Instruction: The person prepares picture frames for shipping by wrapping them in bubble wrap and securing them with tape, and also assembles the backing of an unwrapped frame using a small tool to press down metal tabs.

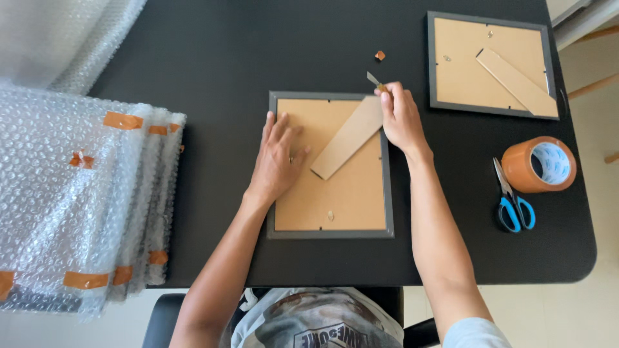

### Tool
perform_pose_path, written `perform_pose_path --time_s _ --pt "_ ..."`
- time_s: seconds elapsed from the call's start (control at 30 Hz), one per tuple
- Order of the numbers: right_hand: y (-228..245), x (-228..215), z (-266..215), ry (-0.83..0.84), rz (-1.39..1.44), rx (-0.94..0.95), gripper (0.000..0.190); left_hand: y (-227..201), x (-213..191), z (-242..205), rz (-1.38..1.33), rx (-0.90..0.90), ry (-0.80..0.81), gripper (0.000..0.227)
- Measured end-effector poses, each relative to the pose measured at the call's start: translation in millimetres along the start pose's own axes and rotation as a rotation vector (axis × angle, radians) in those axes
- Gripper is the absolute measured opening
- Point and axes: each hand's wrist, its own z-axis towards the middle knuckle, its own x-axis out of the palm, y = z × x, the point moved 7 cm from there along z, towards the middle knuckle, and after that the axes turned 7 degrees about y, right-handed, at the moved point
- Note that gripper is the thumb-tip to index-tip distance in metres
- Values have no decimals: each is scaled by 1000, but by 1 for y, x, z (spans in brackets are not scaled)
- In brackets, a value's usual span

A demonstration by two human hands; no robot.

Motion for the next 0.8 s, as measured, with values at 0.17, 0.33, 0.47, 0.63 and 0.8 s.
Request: perform_pose_path --time_s 0.17,0.33,0.47,0.63,0.8 --pt "7 -5 -25 -65 -133 27 14 20 15 -12 191 -86 65 37" --pt "53 -8 -37 -158 -237 -104 23 23 16 13 371 -79 73 35" --pt "64 13 -36 -77 -349 -200 21 27 10 25 247 -2 37 37" --pt "60 27 -38 -91 -486 -221 16 33 15 18 120 69 27 41" --pt "64 33 -37 -63 -490 -190 16 7 17 13 178 151 24 38"
